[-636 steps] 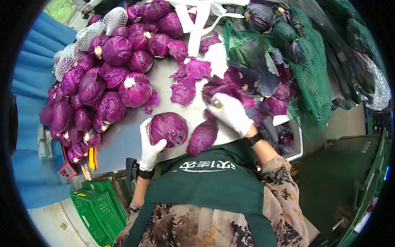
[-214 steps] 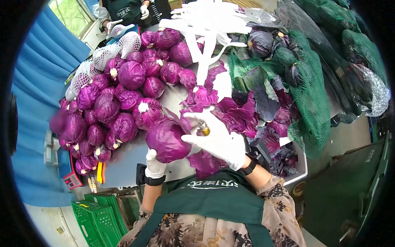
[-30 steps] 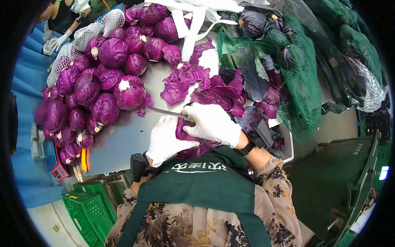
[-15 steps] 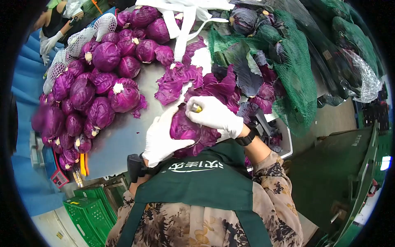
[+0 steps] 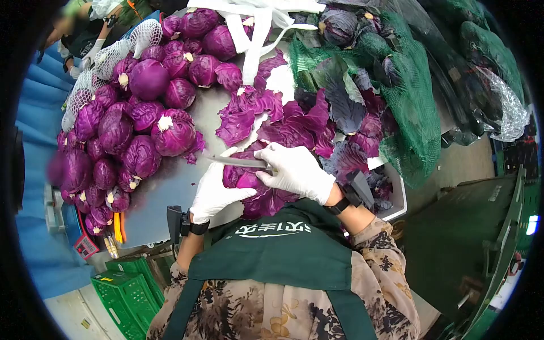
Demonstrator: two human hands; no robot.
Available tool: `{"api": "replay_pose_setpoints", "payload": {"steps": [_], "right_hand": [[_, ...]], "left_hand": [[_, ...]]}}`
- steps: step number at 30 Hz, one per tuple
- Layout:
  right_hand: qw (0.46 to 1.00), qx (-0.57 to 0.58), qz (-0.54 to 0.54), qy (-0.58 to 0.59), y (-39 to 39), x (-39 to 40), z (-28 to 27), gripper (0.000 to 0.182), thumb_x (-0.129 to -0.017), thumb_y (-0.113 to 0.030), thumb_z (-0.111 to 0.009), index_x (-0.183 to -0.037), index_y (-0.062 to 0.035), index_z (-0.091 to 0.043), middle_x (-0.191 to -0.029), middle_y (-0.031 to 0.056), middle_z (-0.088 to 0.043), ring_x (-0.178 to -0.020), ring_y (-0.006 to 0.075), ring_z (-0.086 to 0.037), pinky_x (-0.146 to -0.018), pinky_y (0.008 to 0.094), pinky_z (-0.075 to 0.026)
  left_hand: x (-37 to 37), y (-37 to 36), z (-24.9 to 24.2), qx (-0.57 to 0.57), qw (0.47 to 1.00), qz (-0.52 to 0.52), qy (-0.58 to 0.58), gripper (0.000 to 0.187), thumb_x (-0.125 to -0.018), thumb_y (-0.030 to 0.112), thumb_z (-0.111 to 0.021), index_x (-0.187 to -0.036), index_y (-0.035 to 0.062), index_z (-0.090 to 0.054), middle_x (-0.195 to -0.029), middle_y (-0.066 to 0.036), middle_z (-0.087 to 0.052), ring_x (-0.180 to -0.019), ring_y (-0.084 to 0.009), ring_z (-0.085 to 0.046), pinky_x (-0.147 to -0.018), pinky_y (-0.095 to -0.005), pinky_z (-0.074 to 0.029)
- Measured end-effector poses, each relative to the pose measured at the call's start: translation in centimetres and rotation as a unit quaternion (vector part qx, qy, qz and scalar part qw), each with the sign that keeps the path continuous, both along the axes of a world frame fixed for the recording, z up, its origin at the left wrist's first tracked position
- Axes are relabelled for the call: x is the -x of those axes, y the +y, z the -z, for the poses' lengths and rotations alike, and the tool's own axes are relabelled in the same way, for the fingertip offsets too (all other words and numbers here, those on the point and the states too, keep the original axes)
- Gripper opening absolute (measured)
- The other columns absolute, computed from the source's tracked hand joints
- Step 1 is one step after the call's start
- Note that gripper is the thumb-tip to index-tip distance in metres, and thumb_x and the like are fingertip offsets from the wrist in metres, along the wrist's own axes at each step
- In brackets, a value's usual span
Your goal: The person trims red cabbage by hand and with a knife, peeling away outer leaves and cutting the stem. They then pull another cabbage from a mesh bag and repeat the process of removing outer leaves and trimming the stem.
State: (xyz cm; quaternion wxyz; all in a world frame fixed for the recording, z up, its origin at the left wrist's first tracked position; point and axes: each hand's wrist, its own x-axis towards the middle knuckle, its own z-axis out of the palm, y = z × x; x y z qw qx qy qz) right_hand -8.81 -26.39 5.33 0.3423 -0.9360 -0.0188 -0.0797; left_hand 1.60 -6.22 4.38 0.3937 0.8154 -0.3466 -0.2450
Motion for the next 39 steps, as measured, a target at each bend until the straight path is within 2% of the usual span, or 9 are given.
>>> {"api": "replay_pose_setpoints", "payload": {"steps": [7,11,15,17,21,27,33,34,39], "right_hand": [[0.993,0.061,0.014,-0.098,0.9,0.3,0.2,0.013,-0.076,-0.008,-0.07,-0.082,-0.0067,-0.058,-0.076,0.0036,-0.062,-0.057,0.0188,-0.06,-0.054,0.0292,-0.049],[0.988,-0.109,0.105,-0.032,1.5,-0.1,-1.9,0.014,-0.079,-0.018,-0.069,-0.088,-0.0093,-0.062,-0.074,0.0082,-0.062,-0.063,0.0264,-0.063,-0.057,0.033,-0.05],[0.973,-0.218,0.069,-0.041,-0.4,-1.2,-2.7,0.013,-0.082,-0.016,-0.064,-0.09,-0.0054,-0.063,-0.075,0.0096,-0.063,-0.066,0.0175,-0.06,-0.065,0.0303,-0.049],[0.927,-0.313,0.206,-0.001,-2.6,-2.1,-2.4,0.01,-0.083,-0.013,-0.061,-0.089,-0.0044,-0.062,-0.074,0.0086,-0.062,-0.067,0.0168,-0.059,-0.065,0.0305,-0.049],[0.979,-0.064,0.187,-0.05,-4.8,-1.2,0.6,0.036,-0.079,-0.027,-0.076,-0.106,-0.0064,-0.063,-0.095,0.0094,-0.065,-0.083,0.0249,-0.064,-0.075,0.0325,-0.052],[0.974,-0.179,0.111,0.081,-1.3,0.1,-0.2,0.048,-0.08,-0.028,-0.078,-0.12,-0.0064,-0.062,-0.088,0.004,-0.064,-0.078,0.0131,-0.059,-0.075,0.0279,-0.05],[0.955,-0.279,0.098,0.038,0.7,0.2,2.3,0.051,-0.083,-0.032,-0.076,-0.128,-0.0162,-0.06,-0.099,0.0007,-0.07,-0.083,0.0076,-0.061,-0.076,0.0224,-0.049],[0.943,-0.291,0.1,0.129,1.0,0.0,-0.8,0.055,-0.083,-0.01,-0.073,-0.134,-0.0069,-0.054,-0.12,0.0074,-0.063,-0.111,0.0131,-0.056,-0.1,0.0296,-0.042],[0.957,-0.287,0.017,-0.018,1.5,-0.7,-2.0,0.056,-0.079,-0.01,-0.077,-0.13,-0.0054,-0.055,-0.122,0.0067,-0.061,-0.112,0.0174,-0.058,-0.1,0.032,-0.043]], "left_hand": [[-0.2,0.4,0.2,-0.007,1.0,0.002,0.025,0.097,-0.064,0.03,-0.087,-0.143,0.0028,-0.038,-0.138,-0.018,-0.049,-0.13,-0.0271,-0.047,-0.109,-0.0401,-0.036],[0.4,0.8,1.5,0.12,0.989,0.015,0.085,0.095,-0.067,0.025,-0.086,-0.143,0.0017,-0.035,-0.139,-0.016,-0.048,-0.13,-0.0255,-0.045,-0.111,-0.0386,-0.034],[1.4,-0.1,0.3,0.141,0.978,-0.032,0.148,0.084,-0.073,0.019,-0.083,-0.141,0.0026,-0.037,-0.138,-0.013,-0.048,-0.128,-0.0227,-0.046,-0.11,-0.0358,-0.035],[1.3,0.3,1.0,0.14,0.975,-0.04,0.166,0.079,-0.075,0.015,-0.08,-0.141,0.003,-0.038,-0.138,-0.012,-0.048,-0.127,-0.0219,-0.047,-0.108,-0.0354,-0.037],[1.2,1.3,1.9,0.196,0.955,-0.049,0.219,0.075,-0.077,0.014,-0.079,-0.14,0.0035,-0.039,-0.136,-0.011,-0.049,-0.125,-0.0217,-0.048,-0.107,-0.0371,-0.038],[1.2,1.9,3.2,0.224,0.939,-0.091,0.244,0.07,-0.081,0.016,-0.076,-0.139,0.0033,-0.041,-0.133,-0.011,-0.05,-0.122,-0.0209,-0.05,-0.105,-0.0363,-0.041],[0.2,2.5,4.7,0.448,0.733,-0.194,0.474,0.058,-0.092,0.028,-0.062,-0.139,0.0027,-0.04,-0.136,-0.015,-0.051,-0.126,-0.0289,-0.051,-0.109,-0.0467,-0.04],[0.3,2.4,4.4,0.457,0.725,-0.193,0.478,0.061,-0.09,0.03,-0.063,-0.139,0.0018,-0.04,-0.135,-0.017,-0.052,-0.126,-0.0305,-0.051,-0.109,-0.049,-0.041],[0.2,2.8,4.4,0.448,0.725,-0.182,0.49,0.066,-0.088,0.038,-0.064,-0.138,0.002,-0.041,-0.134,-0.017,-0.053,-0.121,-0.031,-0.055,-0.103,-0.0492,-0.046]]}}
